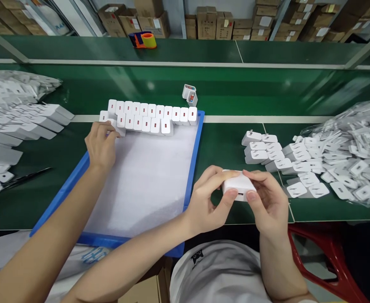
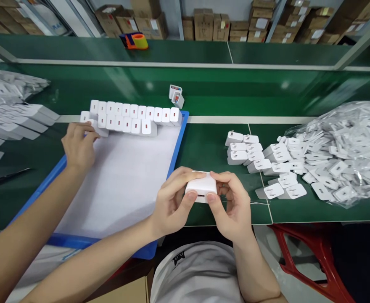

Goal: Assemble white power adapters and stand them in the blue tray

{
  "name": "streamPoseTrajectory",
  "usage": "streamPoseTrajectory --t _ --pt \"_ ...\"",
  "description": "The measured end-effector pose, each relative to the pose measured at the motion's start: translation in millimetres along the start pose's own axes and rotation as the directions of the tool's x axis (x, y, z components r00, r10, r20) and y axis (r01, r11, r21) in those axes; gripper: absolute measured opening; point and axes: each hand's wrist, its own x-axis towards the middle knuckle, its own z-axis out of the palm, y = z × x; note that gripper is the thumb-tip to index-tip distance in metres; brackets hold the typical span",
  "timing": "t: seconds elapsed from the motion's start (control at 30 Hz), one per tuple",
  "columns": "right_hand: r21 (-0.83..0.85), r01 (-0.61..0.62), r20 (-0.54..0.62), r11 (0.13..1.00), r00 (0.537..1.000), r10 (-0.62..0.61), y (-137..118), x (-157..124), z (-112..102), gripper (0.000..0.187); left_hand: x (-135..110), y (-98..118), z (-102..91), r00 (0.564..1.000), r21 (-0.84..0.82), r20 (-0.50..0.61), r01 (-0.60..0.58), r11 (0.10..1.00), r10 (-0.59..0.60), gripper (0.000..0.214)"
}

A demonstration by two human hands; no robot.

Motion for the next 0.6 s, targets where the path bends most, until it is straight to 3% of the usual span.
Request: streamPoseTrajectory --t 0.17,0.3,0.43,0.53,0.6 --pt "0.041 -0.071 0.004 0.997 0.997 0.071 4 3 0 0.016 2 -3 0.2 0.983 -0.029 0.028 0.181 0.983 -0.181 0.026" --pt "0.017 -0.162 -0.047 0.987 0.986 0.163 11 9 -6 0.022 5 -8 0.1 0.910 -0.134 0.120 0.411 0.902 -0.396 0.031" --pt "0.040 -0.209 -0.105 0.977 0.971 0.212 16 14 -12 0.028 10 -9 -0.7 0.850 -0.178 0.183 0.523 0.833 -0.494 0.032" --pt "0.074 -0.224 -0.075 0.972 0.970 0.230 17 14 -15 0.030 12 -8 -0.5 0.809 -0.235 0.200 0.588 0.774 -0.553 0.031" --pt "0.064 -0.207 -0.058 0.976 0.976 0.211 16 13 -15 0.031 14 -7 -0.2 0.804 -0.287 0.197 0.594 0.751 -0.561 0.031"
